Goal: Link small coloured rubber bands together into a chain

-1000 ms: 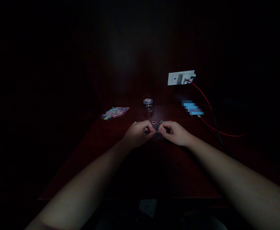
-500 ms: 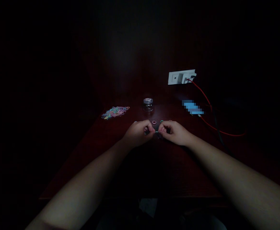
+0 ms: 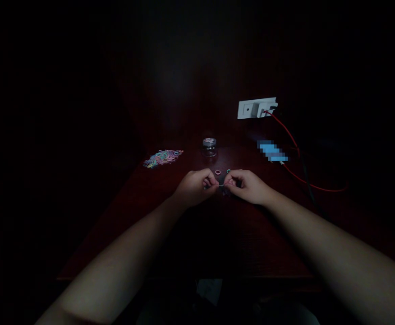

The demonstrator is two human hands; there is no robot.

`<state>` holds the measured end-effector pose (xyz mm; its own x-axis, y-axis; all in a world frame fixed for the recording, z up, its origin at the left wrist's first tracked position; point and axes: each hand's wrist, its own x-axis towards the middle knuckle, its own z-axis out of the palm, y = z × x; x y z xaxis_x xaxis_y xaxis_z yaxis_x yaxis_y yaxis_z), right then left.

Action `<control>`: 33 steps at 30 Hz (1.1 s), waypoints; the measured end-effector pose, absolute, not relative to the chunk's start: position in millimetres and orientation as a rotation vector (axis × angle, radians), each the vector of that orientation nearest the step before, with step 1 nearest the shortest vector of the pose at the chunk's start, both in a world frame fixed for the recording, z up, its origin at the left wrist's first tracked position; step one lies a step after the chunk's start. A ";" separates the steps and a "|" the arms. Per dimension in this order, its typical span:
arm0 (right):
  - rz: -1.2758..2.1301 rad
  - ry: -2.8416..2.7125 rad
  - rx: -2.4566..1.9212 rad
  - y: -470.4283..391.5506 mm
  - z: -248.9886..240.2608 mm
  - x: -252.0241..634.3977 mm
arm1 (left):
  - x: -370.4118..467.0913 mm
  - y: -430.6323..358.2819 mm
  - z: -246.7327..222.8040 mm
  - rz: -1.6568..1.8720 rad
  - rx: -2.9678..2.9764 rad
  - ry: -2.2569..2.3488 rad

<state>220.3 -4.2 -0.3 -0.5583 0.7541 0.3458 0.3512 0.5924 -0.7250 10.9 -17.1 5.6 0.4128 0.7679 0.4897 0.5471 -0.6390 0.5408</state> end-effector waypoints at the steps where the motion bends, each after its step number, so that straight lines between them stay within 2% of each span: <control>1: 0.799 -2.162 -0.874 -4.3 -0.3 220.3 | 11.0 -17.0 5.5 1.061 2.378 1.131; 33: 0.782 -2.140 -0.874 -6.5 2.2 220.1 | 11.5 -16.8 6.4 1.042 2.447 1.117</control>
